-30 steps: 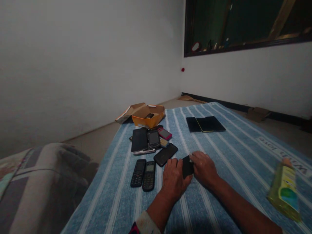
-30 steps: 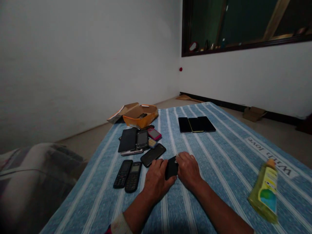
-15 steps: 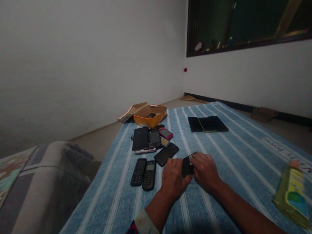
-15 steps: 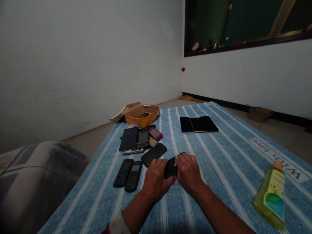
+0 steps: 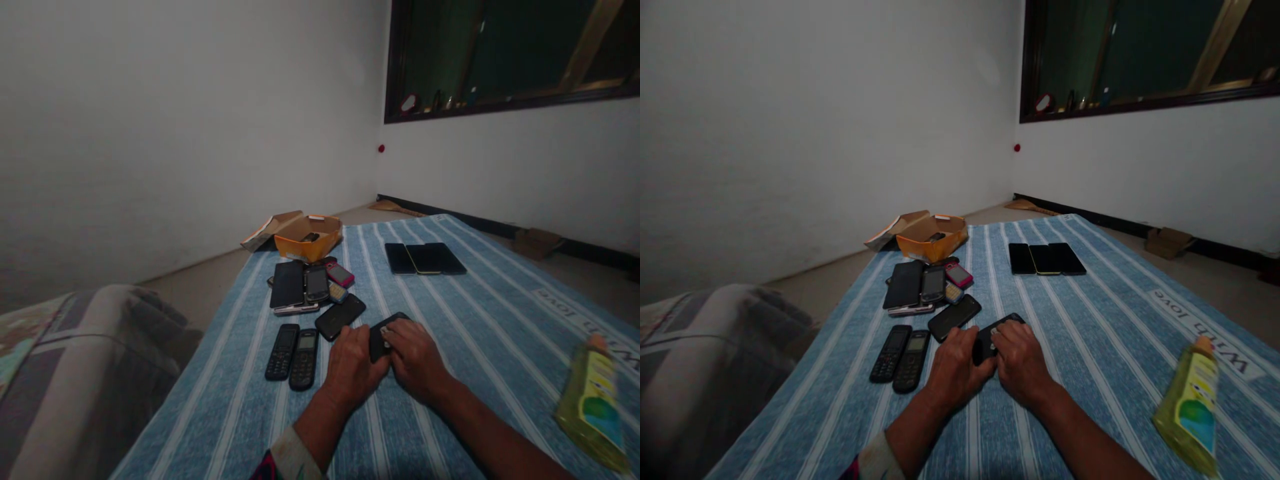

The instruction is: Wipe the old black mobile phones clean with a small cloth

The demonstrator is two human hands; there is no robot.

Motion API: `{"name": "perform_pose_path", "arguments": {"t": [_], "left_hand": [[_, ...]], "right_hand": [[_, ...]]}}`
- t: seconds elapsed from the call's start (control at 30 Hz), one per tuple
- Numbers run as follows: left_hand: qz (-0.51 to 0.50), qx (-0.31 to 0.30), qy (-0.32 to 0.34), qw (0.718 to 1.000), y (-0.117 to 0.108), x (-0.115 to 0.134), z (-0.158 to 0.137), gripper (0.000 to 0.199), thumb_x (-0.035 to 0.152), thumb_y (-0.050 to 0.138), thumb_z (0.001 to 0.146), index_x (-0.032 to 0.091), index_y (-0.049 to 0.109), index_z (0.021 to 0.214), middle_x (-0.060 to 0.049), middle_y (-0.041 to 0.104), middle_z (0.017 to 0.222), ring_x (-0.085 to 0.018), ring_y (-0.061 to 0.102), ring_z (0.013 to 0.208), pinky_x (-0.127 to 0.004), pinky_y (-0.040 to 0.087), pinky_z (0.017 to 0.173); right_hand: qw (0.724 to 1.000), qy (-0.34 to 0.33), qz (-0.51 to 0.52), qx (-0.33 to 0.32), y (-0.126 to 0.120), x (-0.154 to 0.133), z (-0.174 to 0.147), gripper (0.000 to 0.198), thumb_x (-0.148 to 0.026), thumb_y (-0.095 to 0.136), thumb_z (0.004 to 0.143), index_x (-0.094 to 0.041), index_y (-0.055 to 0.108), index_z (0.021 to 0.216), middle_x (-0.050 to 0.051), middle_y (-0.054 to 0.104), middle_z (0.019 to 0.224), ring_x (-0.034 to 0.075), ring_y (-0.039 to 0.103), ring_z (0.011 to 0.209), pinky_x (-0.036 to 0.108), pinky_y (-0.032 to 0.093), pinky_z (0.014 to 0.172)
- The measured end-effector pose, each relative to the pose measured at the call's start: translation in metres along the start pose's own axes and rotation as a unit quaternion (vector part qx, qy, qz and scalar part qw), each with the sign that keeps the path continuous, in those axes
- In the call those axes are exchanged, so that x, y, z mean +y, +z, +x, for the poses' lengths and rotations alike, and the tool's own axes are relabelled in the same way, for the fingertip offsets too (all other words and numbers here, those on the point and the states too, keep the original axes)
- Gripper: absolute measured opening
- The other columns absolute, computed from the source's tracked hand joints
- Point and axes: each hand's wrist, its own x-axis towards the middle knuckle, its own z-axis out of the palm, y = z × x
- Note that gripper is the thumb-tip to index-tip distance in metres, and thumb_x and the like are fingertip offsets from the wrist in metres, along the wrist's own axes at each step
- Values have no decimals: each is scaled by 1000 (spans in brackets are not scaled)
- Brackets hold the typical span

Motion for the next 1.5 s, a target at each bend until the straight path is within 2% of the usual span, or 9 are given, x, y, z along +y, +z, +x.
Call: {"name": "perform_pose_path", "arguments": {"t": [0.17,0.27,0.43,0.6,0.93,1.07,1.23,1.33,1.5], "left_hand": [[2,16,-12,1000,-6,0,3,27,42,68,77,17,60,86,-7,66,76,-25,63,77,-34,51,67],[14,23,-4,1000,-8,0,4,27,43,65,81,17,61,84,-7,66,74,-25,63,73,-33,50,64],[39,33,14,999,-6,-3,5,25,42,57,89,18,62,81,-7,67,69,-24,64,71,-33,49,63],[51,33,43,997,-4,-7,7,23,35,52,93,19,61,79,-5,67,68,-21,63,68,-30,47,60],[65,43,75,994,3,-13,9,34,34,41,99,19,60,75,-4,63,63,-20,61,65,-28,43,55],[54,45,63,996,4,-15,9,34,33,40,99,19,60,76,-5,62,63,-20,60,65,-28,43,56],[44,19,69,996,0,-17,10,34,31,37,100,20,60,79,-4,64,68,-19,60,66,-28,43,57],[35,29,60,997,0,-18,11,33,31,38,100,20,60,79,-3,63,66,-18,59,65,-28,43,57],[6,35,45,998,1,-22,11,29,34,43,99,19,62,81,-3,63,66,-17,61,63,-26,44,57]], "right_hand": [[996,28,-47,69,-7,28,2,27,-5,47,81,-15,67,96,11,68,97,25,58,96,39,45,81],[994,18,-55,96,-11,32,4,26,-6,47,84,-14,66,100,13,68,99,26,59,98,41,46,82],[994,-49,-16,92,-14,7,7,27,-5,46,86,-14,64,104,14,67,106,27,59,104,42,48,84],[993,-72,14,96,-13,-9,7,32,-6,46,87,-16,62,114,14,67,111,26,59,110,43,49,86],[991,-10,-42,130,-12,33,8,35,-3,44,87,-15,62,115,15,66,109,27,58,109,48,51,89],[991,-36,-25,123,-9,19,7,37,-3,45,87,-15,61,117,16,66,113,28,58,113,49,51,92],[992,-71,21,104,-4,-8,8,39,-2,46,86,-14,59,121,16,66,117,27,57,115,48,51,93],[992,-59,25,113,-4,-2,8,41,-3,45,87,-17,60,122,15,66,116,27,59,114,49,52,94],[992,-26,0,126,-5,24,9,44,-1,43,85,-17,61,121,15,66,114,27,59,112,50,52,93]]}}
